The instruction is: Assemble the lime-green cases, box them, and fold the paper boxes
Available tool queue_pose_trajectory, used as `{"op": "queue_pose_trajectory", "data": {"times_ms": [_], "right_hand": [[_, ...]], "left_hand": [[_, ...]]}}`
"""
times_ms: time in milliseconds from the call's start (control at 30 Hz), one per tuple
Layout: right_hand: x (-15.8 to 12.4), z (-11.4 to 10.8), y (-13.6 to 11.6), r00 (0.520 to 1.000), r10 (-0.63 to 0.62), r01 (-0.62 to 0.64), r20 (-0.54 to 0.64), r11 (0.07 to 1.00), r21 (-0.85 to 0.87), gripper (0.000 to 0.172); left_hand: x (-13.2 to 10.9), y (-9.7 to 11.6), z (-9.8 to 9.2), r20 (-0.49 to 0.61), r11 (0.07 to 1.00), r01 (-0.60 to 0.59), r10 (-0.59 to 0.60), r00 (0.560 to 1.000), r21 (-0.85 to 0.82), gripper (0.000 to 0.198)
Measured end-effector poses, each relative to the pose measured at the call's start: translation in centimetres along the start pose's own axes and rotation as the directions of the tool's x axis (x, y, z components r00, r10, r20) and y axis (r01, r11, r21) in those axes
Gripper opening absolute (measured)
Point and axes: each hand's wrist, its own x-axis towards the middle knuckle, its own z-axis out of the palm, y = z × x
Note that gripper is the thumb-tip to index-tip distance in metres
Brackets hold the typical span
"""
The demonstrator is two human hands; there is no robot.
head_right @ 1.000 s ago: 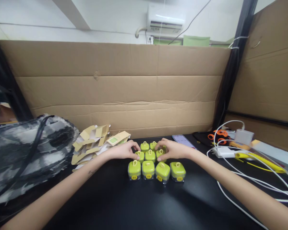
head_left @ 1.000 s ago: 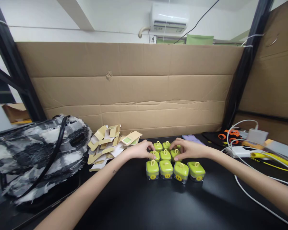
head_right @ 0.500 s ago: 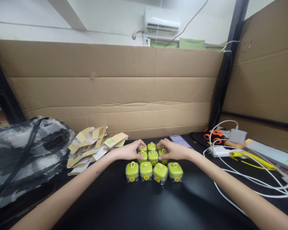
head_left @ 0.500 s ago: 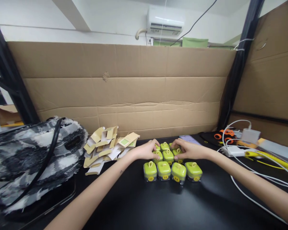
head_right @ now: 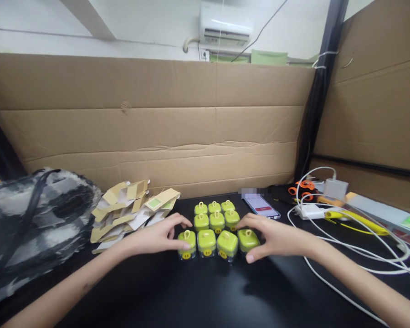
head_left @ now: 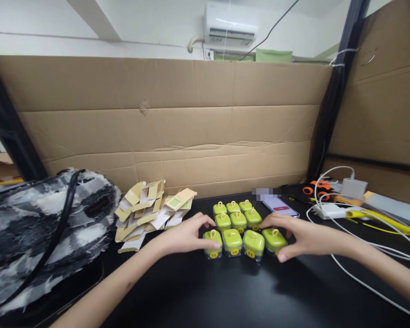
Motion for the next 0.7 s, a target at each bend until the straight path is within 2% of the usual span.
{"op": "queue_pose_trajectory", "data": {"times_ms": [133, 233, 433, 600, 700], "right_hand": [[-0.5, 2.2, -0.4, 0.991, 0.094, -0.099, -0.095, 0.994, -0.041, 0.061], [-0.5, 3.1, -1.1, 0.974, 0.148, -0.162, -0.169, 0.984, -0.075, 0.055], [-0.1, 4.8, -3.5, 0.95, 0.173, -0.216, -0.259, 0.965, -0.15, 0.065], [0.1, 5.9, -3.5, 0.943, 0.166, -0.226, -0.287, 0.955, -0.19, 0.042], [0.0, 5.4, -2.6, 0.949, 0.143, -0.2, -0.281, 0.962, -0.188, 0.039]], "left_hand": [[-0.6, 0.3, 2.0, -0.018, 1.0, 0.007, -0.007, 1.0, -0.026, 0.047], [-0.3, 0.6, 2.9, -0.059, 1.0, 0.014, -0.015, 0.998, -0.012, 0.049], [-0.2, 1.3, 3.5, -0.081, 1.0, 0.024, -0.023, 0.996, 0.01, 0.041], [-0.1, 1.8, 3.9, -0.099, 0.999, 0.035, -0.032, 0.995, 0.027, 0.039], [0.1, 2.5, 4.4, -0.121, 0.998, 0.059, -0.054, 0.991, 0.032, 0.043]]}}
